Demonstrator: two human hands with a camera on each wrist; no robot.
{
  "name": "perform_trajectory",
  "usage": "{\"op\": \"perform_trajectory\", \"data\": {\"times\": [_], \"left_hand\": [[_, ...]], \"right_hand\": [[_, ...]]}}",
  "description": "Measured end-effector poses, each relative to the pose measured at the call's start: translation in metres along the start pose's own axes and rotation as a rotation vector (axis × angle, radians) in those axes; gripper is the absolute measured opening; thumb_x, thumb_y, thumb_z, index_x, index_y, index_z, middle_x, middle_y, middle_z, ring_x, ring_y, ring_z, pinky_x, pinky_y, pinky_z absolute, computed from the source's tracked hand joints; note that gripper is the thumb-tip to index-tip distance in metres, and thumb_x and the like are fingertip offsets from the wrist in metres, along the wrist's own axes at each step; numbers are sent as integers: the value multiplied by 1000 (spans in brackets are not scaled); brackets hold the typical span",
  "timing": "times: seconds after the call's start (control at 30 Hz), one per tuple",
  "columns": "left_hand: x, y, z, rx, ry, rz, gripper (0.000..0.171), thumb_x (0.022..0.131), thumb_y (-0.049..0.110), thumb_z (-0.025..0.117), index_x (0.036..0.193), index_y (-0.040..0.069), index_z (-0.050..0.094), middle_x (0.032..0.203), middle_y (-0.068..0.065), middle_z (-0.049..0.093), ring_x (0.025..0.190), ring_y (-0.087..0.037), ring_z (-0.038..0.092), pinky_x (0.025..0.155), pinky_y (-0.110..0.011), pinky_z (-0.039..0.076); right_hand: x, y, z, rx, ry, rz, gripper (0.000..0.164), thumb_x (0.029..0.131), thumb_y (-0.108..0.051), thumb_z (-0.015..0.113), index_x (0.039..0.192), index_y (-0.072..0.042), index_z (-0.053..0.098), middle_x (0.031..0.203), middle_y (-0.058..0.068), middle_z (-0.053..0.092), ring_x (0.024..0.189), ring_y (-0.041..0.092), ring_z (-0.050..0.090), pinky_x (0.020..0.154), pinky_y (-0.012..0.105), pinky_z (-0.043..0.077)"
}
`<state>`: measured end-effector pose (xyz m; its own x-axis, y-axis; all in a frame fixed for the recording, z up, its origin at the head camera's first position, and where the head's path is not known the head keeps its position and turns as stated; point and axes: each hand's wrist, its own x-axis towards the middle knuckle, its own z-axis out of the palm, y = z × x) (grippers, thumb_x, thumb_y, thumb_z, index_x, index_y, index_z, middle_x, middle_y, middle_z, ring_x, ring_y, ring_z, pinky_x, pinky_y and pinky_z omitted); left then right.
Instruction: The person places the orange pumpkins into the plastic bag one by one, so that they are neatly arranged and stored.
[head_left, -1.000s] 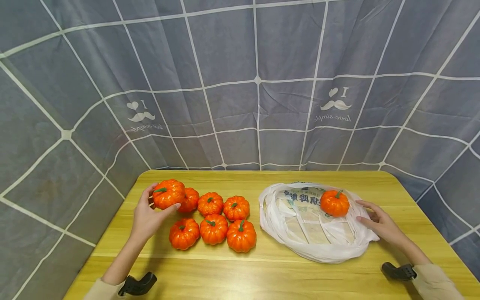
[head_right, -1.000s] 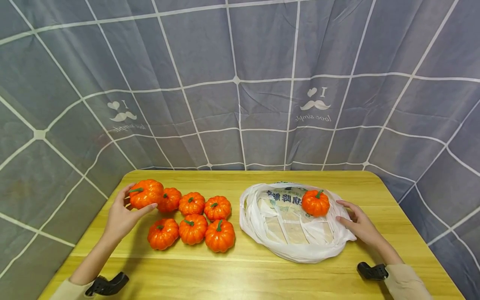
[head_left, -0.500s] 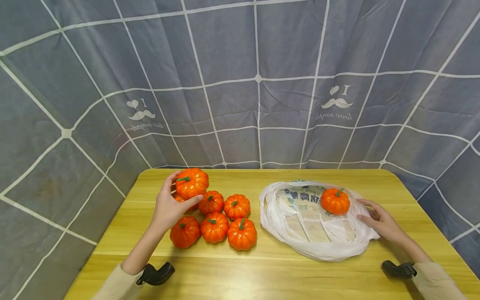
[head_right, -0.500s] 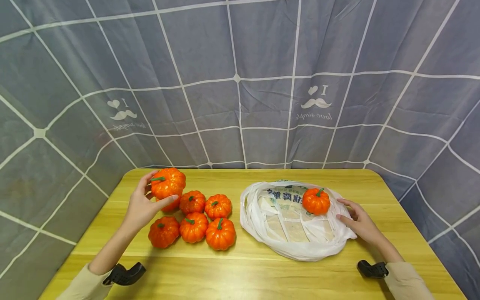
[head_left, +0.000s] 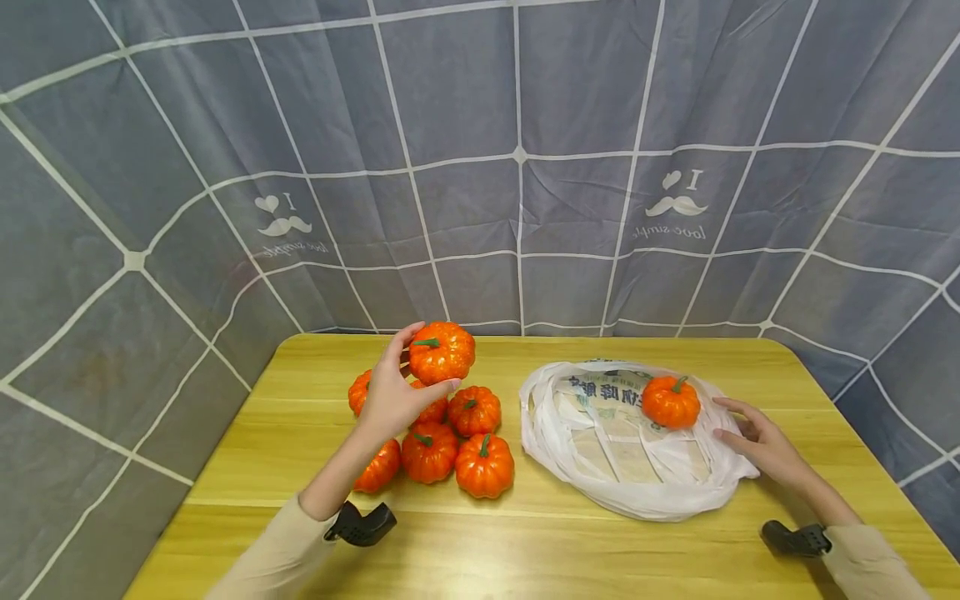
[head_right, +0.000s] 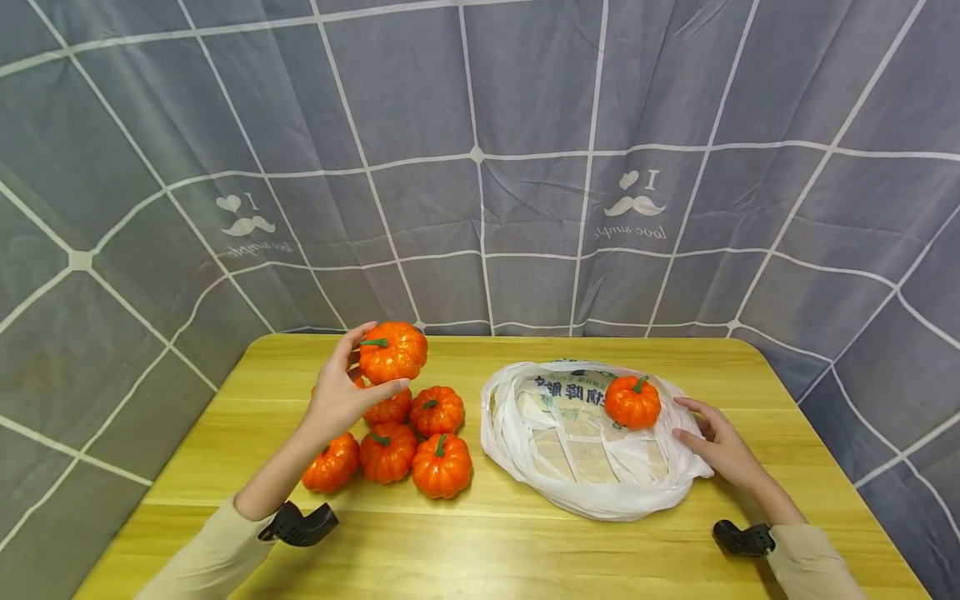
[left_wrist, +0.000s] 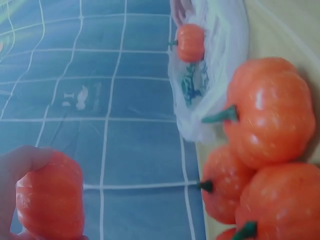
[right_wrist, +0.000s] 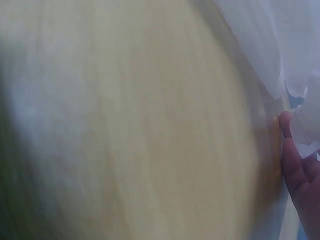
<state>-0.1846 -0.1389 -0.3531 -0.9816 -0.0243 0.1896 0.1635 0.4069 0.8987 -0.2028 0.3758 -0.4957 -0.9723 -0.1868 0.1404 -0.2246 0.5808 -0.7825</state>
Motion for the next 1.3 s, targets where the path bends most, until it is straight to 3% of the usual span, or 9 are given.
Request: {"op": "perform_trajectory", "data": {"times": [0.4, 0.83, 1.17, 1.3], "left_hand": [[16, 15, 37, -42, -33, 79, 84, 70, 16, 85, 141, 14, 40, 133, -10, 51, 117, -28, 53, 98, -46, 47], [28, 31, 81, -82, -101, 122, 84, 69, 14, 85, 140, 12, 42, 135, -11, 50, 116, -28, 53, 96, -42, 50], [25, 24, 123, -141, -171, 75, 82, 68, 13, 85, 139, 12, 43, 134, -10, 51, 114, -27, 55, 92, -40, 52], [25, 22, 139, -118, -189, 65, 83, 68, 14, 86, 139, 14, 44, 132, -10, 52, 116, -26, 55, 94, -39, 51]], "right_hand": [[2, 3, -2, 21, -9, -14, 50, 94, -6, 58, 140, -2, 39, 107, -39, 42, 75, -4, 56, 56, 23, 52], [2, 0, -2, 31, -19, -6, 51, 94, -8, 58, 140, 0, 38, 111, -40, 38, 78, -7, 57, 58, 22, 53], [2, -2, -1, 19, -5, 8, 51, 94, -10, 59, 138, 3, 38, 110, -37, 38, 79, -9, 57, 59, 23, 54], [2, -2, -1, 22, -1, 1, 50, 94, -10, 59, 138, 3, 39, 109, -41, 38, 79, -9, 56, 58, 22, 53]]}}
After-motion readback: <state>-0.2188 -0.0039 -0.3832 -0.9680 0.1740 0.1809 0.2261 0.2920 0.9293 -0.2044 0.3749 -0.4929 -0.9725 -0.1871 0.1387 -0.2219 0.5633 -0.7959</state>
